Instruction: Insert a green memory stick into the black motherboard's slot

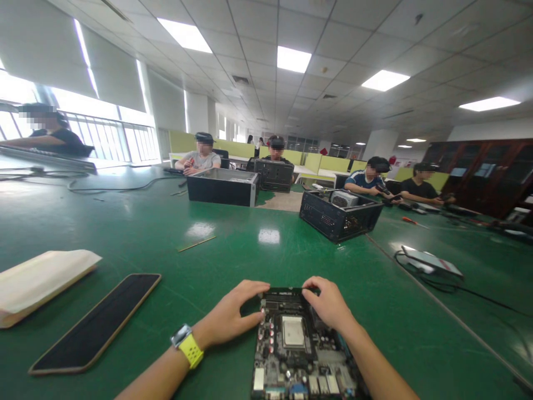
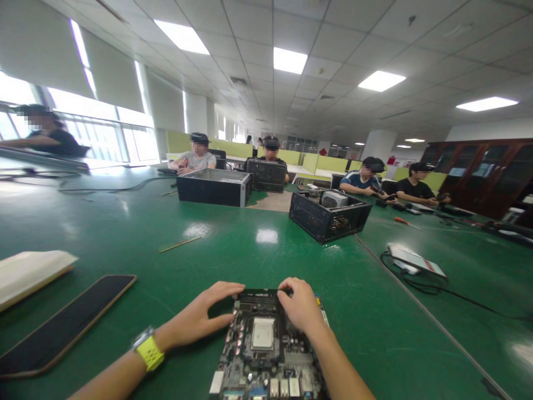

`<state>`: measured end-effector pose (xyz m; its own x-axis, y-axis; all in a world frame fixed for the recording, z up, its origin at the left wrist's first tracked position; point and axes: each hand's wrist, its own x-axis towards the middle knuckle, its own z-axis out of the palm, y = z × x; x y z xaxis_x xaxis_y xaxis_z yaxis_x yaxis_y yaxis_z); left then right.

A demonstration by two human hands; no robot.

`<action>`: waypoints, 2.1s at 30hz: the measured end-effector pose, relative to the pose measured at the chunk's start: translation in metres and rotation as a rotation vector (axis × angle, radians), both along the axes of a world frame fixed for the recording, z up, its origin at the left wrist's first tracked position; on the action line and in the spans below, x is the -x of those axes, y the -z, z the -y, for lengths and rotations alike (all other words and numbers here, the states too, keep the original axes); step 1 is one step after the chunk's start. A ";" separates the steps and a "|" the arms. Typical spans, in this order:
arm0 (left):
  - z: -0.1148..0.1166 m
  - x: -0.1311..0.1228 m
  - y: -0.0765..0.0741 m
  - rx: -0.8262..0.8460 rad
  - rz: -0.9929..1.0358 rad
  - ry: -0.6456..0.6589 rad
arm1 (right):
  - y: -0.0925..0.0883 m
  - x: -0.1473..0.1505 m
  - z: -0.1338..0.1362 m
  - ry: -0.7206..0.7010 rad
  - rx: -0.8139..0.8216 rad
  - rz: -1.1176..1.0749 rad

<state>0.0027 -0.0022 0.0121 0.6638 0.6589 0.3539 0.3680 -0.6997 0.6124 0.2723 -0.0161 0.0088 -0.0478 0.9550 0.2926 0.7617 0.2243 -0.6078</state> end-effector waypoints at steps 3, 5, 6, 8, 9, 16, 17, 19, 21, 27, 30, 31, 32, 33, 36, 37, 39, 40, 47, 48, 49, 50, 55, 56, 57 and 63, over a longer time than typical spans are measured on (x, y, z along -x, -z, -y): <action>0.000 0.000 0.001 0.001 -0.008 0.000 | 0.000 0.000 0.000 0.007 0.003 0.008; 0.000 0.000 0.001 0.003 -0.015 0.000 | 0.000 0.000 0.000 0.011 0.007 0.015; 0.000 0.001 0.002 0.003 -0.017 0.000 | 0.000 0.000 0.000 0.013 0.010 0.020; -0.001 0.001 0.002 0.002 -0.018 0.002 | 0.000 -0.001 -0.001 0.014 0.018 0.028; -0.001 0.001 0.002 0.001 -0.018 0.001 | 0.000 -0.001 -0.001 0.013 0.021 0.030; 0.000 0.001 0.001 0.004 -0.015 0.003 | -0.002 0.001 0.001 0.015 0.022 0.026; 0.000 0.001 0.001 0.005 -0.013 0.004 | -0.003 0.001 0.001 0.013 0.022 0.025; 0.000 0.001 0.001 0.005 -0.015 0.006 | -0.003 0.001 0.001 0.010 0.022 0.024; 0.000 0.001 0.001 0.005 -0.017 0.005 | -0.003 0.001 0.002 0.009 0.022 0.024; 0.000 0.000 0.001 0.008 -0.026 0.001 | -0.002 0.001 0.001 0.007 0.014 0.020; 0.000 0.001 0.001 0.004 -0.027 0.009 | -0.002 0.001 0.002 0.008 0.016 0.024; 0.000 0.001 0.001 0.003 -0.027 0.008 | -0.002 0.001 0.002 0.007 0.017 0.025; -0.001 0.001 0.001 0.003 -0.028 0.005 | -0.003 0.001 0.002 0.007 0.016 0.025; -0.001 0.001 0.001 0.004 -0.028 0.003 | -0.003 0.001 0.002 0.005 0.017 0.027; -0.001 0.001 0.001 0.007 -0.026 0.001 | -0.003 0.001 0.002 0.003 0.016 0.029; -0.001 0.001 0.001 0.009 -0.024 0.002 | -0.004 0.001 0.002 0.003 0.017 0.028; 0.000 0.001 0.000 0.011 -0.021 0.003 | -0.004 0.001 0.002 0.001 0.017 0.026; 0.000 0.001 0.000 0.011 -0.022 0.003 | -0.004 0.001 0.002 0.001 0.016 0.026; 0.000 0.001 0.000 0.023 -0.015 0.000 | 0.000 0.000 0.000 0.007 0.032 0.044; 0.000 0.001 0.000 0.022 -0.014 -0.001 | 0.000 -0.001 0.000 0.008 0.035 0.046; 0.000 0.001 0.001 0.019 -0.013 -0.002 | 0.000 -0.001 0.000 0.009 0.038 0.049; 0.000 0.001 0.001 0.017 -0.016 -0.002 | 0.000 -0.001 0.000 0.010 0.040 0.051; -0.001 0.001 0.002 0.005 -0.031 0.003 | 0.000 0.001 0.001 0.014 0.036 0.042; -0.001 0.001 0.002 0.003 -0.031 0.005 | 0.001 0.001 0.002 0.013 0.034 0.041; -0.001 0.001 0.002 0.002 -0.030 0.006 | 0.001 0.001 0.002 0.012 0.032 0.041; 0.000 0.001 -0.001 0.014 -0.012 -0.009 | -0.003 0.000 0.000 0.043 0.033 0.054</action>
